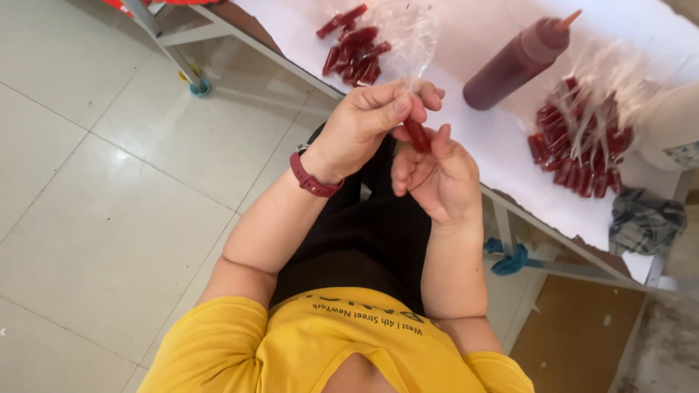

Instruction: The person fills small plastic tubes with liquid using a squeeze bottle and ties each filled tube closed by hand.

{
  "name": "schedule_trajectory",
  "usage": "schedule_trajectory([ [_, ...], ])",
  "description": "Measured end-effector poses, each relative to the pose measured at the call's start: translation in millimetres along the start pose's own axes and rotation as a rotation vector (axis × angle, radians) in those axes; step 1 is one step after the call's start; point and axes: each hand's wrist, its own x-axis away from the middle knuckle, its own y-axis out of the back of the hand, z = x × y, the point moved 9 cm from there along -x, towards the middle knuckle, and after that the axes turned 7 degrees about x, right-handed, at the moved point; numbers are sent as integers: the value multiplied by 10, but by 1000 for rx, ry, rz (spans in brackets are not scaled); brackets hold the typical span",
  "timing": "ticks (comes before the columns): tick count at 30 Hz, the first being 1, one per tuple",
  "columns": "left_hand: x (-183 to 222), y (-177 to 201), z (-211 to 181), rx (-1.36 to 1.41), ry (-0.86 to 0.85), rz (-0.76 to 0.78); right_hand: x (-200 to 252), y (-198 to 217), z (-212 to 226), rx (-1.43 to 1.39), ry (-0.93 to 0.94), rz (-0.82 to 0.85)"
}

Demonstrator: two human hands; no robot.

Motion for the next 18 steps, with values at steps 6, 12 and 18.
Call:
schedule_trajectory([
  [6, 42, 253, 210, -133, -69, -317, 134, 274, 123, 541, 444, -435],
  [12, -200, 38, 180, -101, -107, -306, 126, -113, 588, 675, 770, -388],
  [18, -95, -66, 213, -242, -116, -269, 201, 279, -43, -229, 113, -32],
])
